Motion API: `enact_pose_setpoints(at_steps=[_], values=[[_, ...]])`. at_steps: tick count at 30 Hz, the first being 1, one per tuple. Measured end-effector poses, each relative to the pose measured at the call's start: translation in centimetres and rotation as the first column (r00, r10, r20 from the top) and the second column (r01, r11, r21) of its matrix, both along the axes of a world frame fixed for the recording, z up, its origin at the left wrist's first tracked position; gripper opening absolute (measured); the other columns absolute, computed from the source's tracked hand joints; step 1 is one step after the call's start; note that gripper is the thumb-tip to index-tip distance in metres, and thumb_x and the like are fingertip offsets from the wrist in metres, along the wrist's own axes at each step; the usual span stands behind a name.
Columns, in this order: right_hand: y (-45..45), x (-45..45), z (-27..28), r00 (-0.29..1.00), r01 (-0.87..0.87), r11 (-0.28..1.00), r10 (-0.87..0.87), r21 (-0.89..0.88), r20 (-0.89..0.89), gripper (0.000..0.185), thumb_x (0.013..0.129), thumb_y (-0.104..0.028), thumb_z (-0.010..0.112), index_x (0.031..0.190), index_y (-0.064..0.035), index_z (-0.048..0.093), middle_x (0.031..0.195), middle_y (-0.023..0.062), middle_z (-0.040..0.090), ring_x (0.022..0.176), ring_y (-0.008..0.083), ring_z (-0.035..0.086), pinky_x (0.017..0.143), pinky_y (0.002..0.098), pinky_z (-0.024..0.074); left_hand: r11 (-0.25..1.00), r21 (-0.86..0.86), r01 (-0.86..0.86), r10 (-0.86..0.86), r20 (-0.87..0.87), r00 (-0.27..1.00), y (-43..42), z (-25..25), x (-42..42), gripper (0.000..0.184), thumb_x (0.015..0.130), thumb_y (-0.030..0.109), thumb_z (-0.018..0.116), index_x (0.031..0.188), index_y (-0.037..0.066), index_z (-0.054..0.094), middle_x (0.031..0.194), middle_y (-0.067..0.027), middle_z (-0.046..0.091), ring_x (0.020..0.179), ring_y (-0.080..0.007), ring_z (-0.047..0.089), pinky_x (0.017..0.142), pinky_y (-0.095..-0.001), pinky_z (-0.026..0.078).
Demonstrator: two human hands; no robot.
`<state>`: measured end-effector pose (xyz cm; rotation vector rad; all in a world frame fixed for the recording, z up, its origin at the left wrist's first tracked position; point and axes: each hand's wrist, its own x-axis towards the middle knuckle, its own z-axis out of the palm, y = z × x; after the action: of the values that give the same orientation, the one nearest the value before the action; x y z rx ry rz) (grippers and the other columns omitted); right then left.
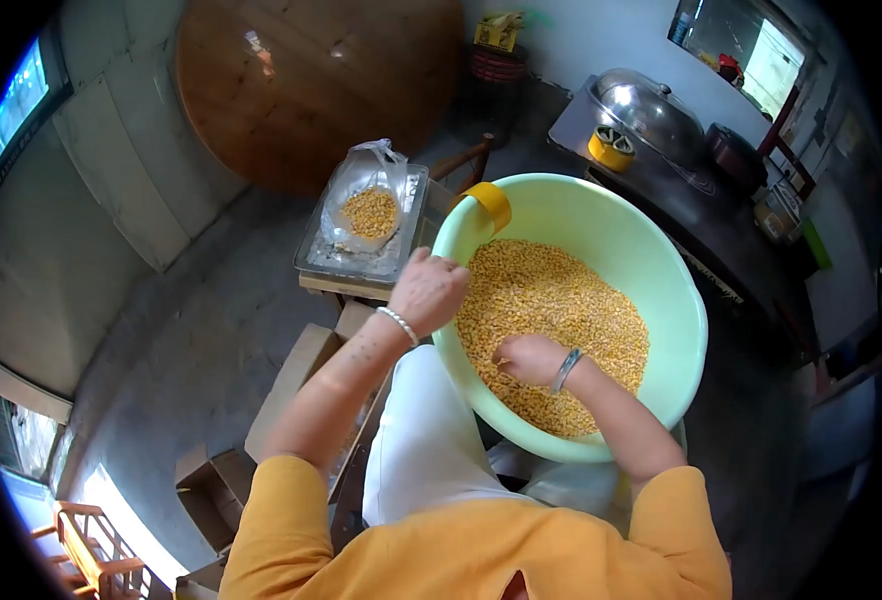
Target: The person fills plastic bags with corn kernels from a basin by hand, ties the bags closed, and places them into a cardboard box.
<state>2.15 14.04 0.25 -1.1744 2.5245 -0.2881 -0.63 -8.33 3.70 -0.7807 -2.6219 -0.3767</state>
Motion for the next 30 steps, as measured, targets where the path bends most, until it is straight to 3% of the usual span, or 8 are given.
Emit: enact_pose_setpoints(at_steps=[3, 7, 10, 15, 16, 22, 25, 30], values=[[1.0, 1.6, -4.5, 1.0, 0.013, 0.968, -0.013, 0.252, 0.001, 0.021, 0.083, -0.022, 0.049, 0.097, -0.0106, 0.062, 0.09, 0.0135, 0.06, 0.086, 0.0305, 0.059, 0.076, 0.04, 0.0472, 0.989, -0.072, 0.132, -0.112, 0.236, 0.965, 7.6, -1.9, 0.9, 0.014, 0.074, 0.02, 0.055, 0.078, 0.007, 0.059, 0.082, -0.0118, 0.06, 0.081, -0.0281, 0.059, 0.073, -0.0406, 0.044], [3.1, 2.2, -6.8, 0.995, 0.083, 0.994, -0.087, 0.069, 0.049, 0.024, 0.084, -0.027, 0.048, 0.101, -0.0164, 0.061, 0.103, 0.0134, 0.06, 0.089, 0.0309, 0.059, 0.079, 0.0393, 0.0472, 0.9, -0.34, 0.273, -0.013, 0.605, 0.796, 13.9, -9.6, -0.2, 0.024, 0.077, 0.022, 0.054, 0.092, 0.005, 0.065, 0.093, -0.0169, 0.064, 0.088, -0.0316, 0.061, 0.077, -0.0397, 0.048], [3.7, 2.5, -6.6, 0.975, 0.185, 0.972, -0.2, 0.146, 0.097, 0.023, 0.08, -0.022, 0.053, 0.098, -0.0114, 0.063, 0.098, 0.0162, 0.062, 0.089, 0.0324, 0.059, 0.078, 0.0391, 0.0474, 0.904, -0.361, 0.23, 0.073, 0.66, 0.747, 13.6, -8.2, 0.9, 0.023, 0.072, 0.017, 0.062, 0.091, 0.006, 0.069, 0.102, -0.0155, 0.063, 0.094, -0.0276, 0.062, 0.08, -0.0365, 0.049], [4.1, 2.3, -6.5, 0.969, 0.214, 0.966, -0.229, 0.148, 0.093, 0.022, 0.075, -0.016, 0.057, 0.09, -0.0032, 0.065, 0.092, 0.0189, 0.063, 0.088, 0.0328, 0.06, 0.077, 0.0388, 0.0476, 0.846, -0.449, 0.287, 0.069, 0.626, 0.777, 12.9, -8.4, 0.9, 0.033, 0.074, 0.03, 0.063, 0.096, 0.006, 0.066, 0.098, -0.0144, 0.064, 0.093, -0.0283, 0.061, 0.079, -0.0367, 0.049], [4.1, 2.0, -6.9, 0.964, 0.214, 0.95, -0.243, 0.227, 0.106, 0.03, 0.077, -0.016, 0.058, 0.107, -0.0142, 0.061, 0.096, 0.0165, 0.062, 0.089, 0.0326, 0.058, 0.078, 0.0386, 0.0471, 0.834, -0.472, 0.285, 0.085, 0.621, 0.78, 13.2, -7.5, 1.3, 0.035, 0.073, 0.031, 0.065, 0.097, 0.006, 0.066, 0.1, -0.0138, 0.064, 0.095, -0.0273, 0.061, 0.079, -0.0359, 0.05], [4.4, 1.8, -7.0, 0.97, 0.203, 0.964, -0.222, 0.174, 0.097, 0.026, 0.076, -0.014, 0.057, 0.101, -0.0115, 0.063, 0.095, 0.0158, 0.063, 0.089, 0.0312, 0.059, 0.078, 0.0377, 0.0474, 0.881, -0.398, 0.256, 0.056, 0.626, 0.778, 12.8, -7.7, 1.6, 0.026, 0.077, 0.028, 0.057, 0.091, 0.009, 0.066, 0.093, -0.0143, 0.065, 0.089, -0.0294, 0.061, 0.078, -0.0374, 0.048], [4.6, 1.9, -7.1, 0.964, 0.23, 0.967, -0.242, 0.11, 0.112, 0.02, 0.073, -0.01, 0.056, 0.089, -0.003, 0.065, 0.095, 0.0187, 0.062, 0.091, 0.0321, 0.059, 0.079, 0.0383, 0.0475, 0.87, -0.413, 0.269, 0.047, 0.614, 0.788, 13.0, -8.3, 1.6, 0.023, 0.078, 0.026, 0.055, 0.092, 0.01, 0.066, 0.094, -0.0133, 0.065, 0.09, -0.0292, 0.061, 0.078, -0.0376, 0.048], [4.5, 1.9, -6.8, 0.967, 0.227, 0.962, -0.241, 0.152, 0.078, 0.022, 0.075, -0.012, 0.056, 0.094, -0.0074, 0.065, 0.094, 0.0165, 0.063, 0.09, 0.0309, 0.059, 0.079, 0.0373, 0.0475, 0.875, -0.404, 0.266, 0.049, 0.622, 0.782, 12.9, -8.7, 1.5, 0.023, 0.079, 0.026, 0.055, 0.093, 0.011, 0.065, 0.096, -0.0126, 0.064, 0.091, -0.0292, 0.06, 0.079, -0.0377, 0.047]])
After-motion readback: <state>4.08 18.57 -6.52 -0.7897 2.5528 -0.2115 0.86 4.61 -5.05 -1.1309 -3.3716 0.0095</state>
